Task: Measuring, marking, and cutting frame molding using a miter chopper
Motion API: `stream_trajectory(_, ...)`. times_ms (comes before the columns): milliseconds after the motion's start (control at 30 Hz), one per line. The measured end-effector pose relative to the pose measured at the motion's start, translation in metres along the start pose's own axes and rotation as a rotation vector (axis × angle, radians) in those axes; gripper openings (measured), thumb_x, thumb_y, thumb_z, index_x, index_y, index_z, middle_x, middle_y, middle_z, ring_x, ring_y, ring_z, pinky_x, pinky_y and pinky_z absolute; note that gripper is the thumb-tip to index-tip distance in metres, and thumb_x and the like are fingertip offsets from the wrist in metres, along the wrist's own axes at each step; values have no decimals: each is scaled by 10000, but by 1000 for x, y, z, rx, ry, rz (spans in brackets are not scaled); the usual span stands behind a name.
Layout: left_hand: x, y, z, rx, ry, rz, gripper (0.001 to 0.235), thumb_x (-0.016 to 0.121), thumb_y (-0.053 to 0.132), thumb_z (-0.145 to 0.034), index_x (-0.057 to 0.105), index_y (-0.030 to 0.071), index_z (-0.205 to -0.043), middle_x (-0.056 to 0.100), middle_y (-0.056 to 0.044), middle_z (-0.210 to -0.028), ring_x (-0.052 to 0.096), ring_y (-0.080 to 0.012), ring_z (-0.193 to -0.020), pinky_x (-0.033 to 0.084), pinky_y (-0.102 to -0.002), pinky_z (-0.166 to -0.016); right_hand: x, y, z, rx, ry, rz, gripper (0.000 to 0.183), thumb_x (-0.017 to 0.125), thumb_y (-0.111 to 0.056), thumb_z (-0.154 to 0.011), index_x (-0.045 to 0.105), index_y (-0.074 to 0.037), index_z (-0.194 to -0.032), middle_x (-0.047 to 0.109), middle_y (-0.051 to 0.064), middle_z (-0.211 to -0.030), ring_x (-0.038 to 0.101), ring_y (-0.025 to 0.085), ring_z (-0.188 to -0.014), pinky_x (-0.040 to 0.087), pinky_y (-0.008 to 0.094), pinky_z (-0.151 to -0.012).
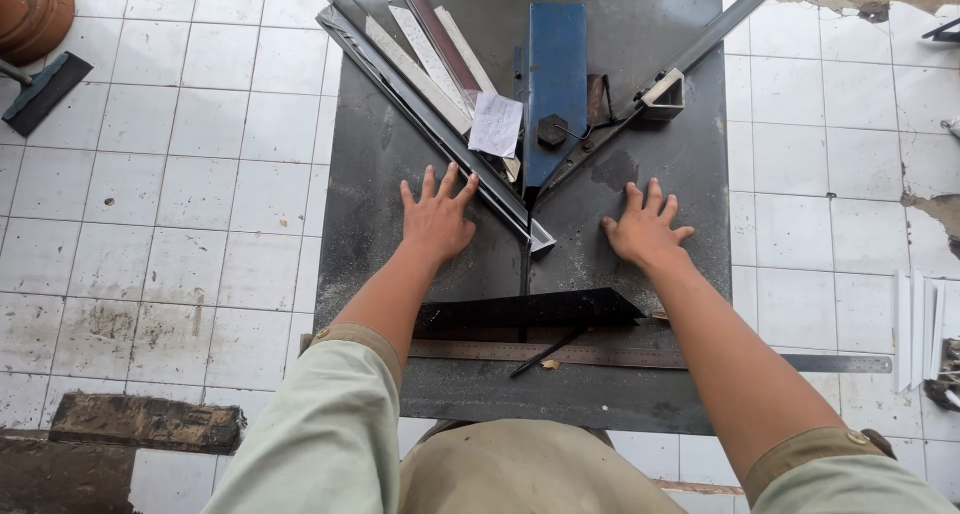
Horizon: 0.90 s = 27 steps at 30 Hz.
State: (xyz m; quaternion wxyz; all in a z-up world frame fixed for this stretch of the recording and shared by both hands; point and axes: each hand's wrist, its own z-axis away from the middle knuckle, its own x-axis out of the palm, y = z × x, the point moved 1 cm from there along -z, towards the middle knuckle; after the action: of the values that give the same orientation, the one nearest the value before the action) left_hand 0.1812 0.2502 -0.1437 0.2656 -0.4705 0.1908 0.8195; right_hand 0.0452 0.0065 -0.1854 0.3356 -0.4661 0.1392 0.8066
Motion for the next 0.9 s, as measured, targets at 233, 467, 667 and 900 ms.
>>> stream_trajectory(233,29,-3,-4,96,231,-122,566,500,292,-773,329,137,-1289,185,-46,-1445,189,-306,-1305,190,-552,-995,2,-77,67,-379,139,100,555,592,-543,-708,458,-258,-1165,519,10,-990,520,246,-960,405,492,-727)
stream_trajectory(467,25,-9,-12,271,347,-314,594,581,482,-760,367,249,-1262,395,-34,-1129,361,-251,-1055,259,-482,-900,-5,-6,47,-246,143,330,405,577,-216,-670,538,-258,-1071,537,29,-1009,504,245,-920,377,463,-711)
stream_trajectory(667,34,-1,-10,532,424,-119,323,658,458,-695,555,280,-944,463,57,-931,439,-138,-1004,330,-376,-896,-38,-8,76,-135,78,108,470,594,-311,-743,506,-200,-1191,510,122,-1145,466,328,-1079,380,551,-770)
stream_trajectory(900,59,-4,-36,229,611,245,150,594,386,-791,531,250,-788,455,82,-748,471,-127,-821,408,-317,-703,-33,-39,91,-196,135,48,363,538,-381,-811,547,-239,-1145,562,41,-999,513,226,-966,409,468,-762)
